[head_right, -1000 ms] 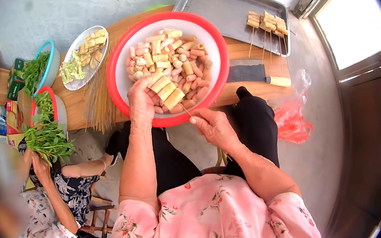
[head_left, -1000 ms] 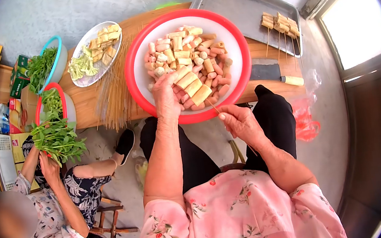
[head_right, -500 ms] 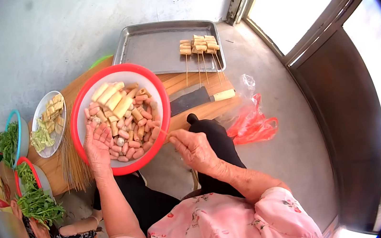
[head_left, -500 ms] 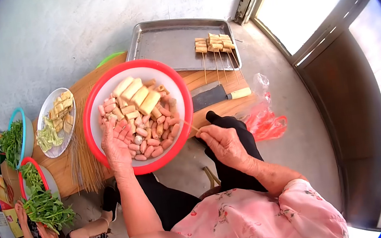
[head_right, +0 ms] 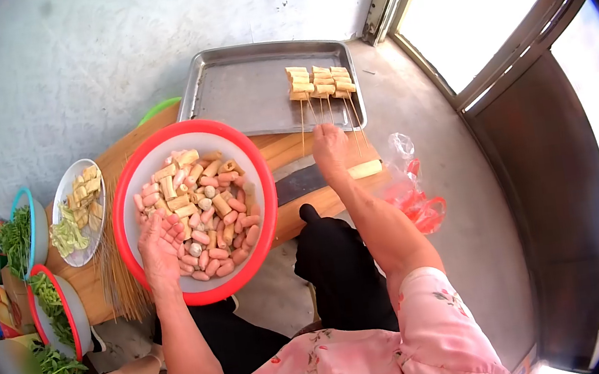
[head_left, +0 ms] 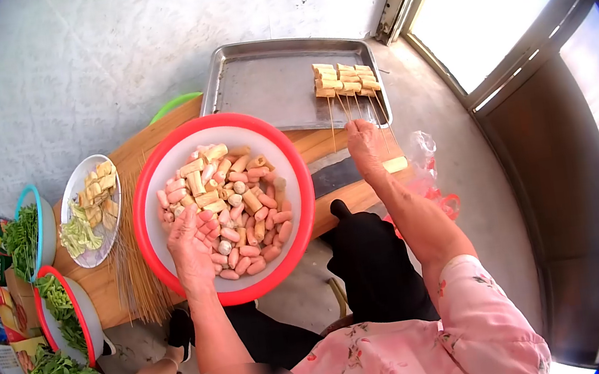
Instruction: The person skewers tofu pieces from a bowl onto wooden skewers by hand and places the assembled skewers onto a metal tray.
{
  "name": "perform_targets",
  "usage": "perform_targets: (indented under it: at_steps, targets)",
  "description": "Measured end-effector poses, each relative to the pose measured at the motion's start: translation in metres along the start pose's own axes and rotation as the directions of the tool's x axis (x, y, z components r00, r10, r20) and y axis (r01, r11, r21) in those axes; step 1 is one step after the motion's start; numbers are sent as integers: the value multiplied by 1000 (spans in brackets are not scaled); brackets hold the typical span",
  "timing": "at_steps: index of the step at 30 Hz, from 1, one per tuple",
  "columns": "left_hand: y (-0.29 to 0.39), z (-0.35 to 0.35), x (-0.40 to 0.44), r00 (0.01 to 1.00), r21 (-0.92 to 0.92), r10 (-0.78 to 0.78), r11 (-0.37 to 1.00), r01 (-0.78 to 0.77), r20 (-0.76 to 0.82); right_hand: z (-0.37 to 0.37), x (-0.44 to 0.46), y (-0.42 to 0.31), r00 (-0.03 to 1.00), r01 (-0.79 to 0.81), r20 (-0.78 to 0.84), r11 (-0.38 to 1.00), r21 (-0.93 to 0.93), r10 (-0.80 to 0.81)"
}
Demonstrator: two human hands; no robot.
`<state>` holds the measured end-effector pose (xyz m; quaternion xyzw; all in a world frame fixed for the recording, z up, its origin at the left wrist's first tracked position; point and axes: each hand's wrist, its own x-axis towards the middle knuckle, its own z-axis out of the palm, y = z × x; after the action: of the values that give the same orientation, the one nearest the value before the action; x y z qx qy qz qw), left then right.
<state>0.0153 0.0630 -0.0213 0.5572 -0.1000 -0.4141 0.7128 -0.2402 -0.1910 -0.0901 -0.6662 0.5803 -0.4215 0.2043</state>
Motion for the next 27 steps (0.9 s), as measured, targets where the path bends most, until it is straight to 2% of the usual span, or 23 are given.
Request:
perform_targets:
  at_steps: [1, 5, 7, 10, 12, 14, 15, 16, 17, 19, 21, 22, 23, 25, 26, 27]
  targets:
    - [-1, -1, 1, 1000, -3, -2, 1000, 2, 10, 6, 2, 0, 999, -49, -10, 999, -9, 49]
    - [1, 5, -1, 1000, 17, 2, 1000, -2, -1, 19, 4, -1, 999, -38, -21, 994, -106, 36]
    - [2, 8, -3, 1000, -51, 8, 999, -8, -5, 24, 4, 1, 996, -83, -40, 985, -151, 78]
    - [2, 10, -4, 1000, -42, 18, 999, -17, 4, 25, 1, 2, 993, -120, -43, 973, -194, 114]
    - [3, 6, -3, 1000, -72, 12, 997, -12, -7, 26, 5, 22, 981, -176, 54, 976, -127, 184]
    - [1, -1, -2, 998, -139, 31, 990, -38, -54, 11, 5, 24, 987, -68, 134, 983, -173, 92]
    - [1, -4, -4, 996, -170, 47, 984, -60, -76, -8, 3, 5, 976, 29, 214, 963, -266, 29]
    - [2, -7, -7, 992, -197, 59, 977, -81, -114, -18, -2, -5, 982, 140, 166, 945, -296, -94]
    - [5, -10, -9, 987, -224, 71, 969, -102, -141, -33, -8, -26, 973, 61, 229, 977, -203, -14]
    - [10, -19, -17, 982, -243, 68, 964, -110, -175, -43, -9, -16, 965, 108, 253, 986, -123, -75]
    - [15, -35, -22, 978, -286, 66, 950, -122, -198, -56, -23, -31, 956, -20, 294, 999, -25, 27]
    - [18, -44, -28, 969, -326, 99, 930, -171, -227, -63, -37, -46, 930, -177, 345, 978, 110, 129]
    - [22, -52, -35, 959, -363, 126, 906, -216, -255, -66, -48, -57, 923, -175, 363, 979, 100, 128]
    - [36, -76, -52, 930, -409, 164, 863, -297, -329, -72, -68, -72, 911, -169, 409, 952, 254, 52]
    - [39, -93, -59, 903, -372, 178, 867, -332, -391, -72, -79, -80, 907, -158, 422, 925, 345, -3]
    - [43, -108, -66, 871, -331, 198, 869, -368, -449, -73, -84, -84, 903, -155, 430, 926, 343, -8]
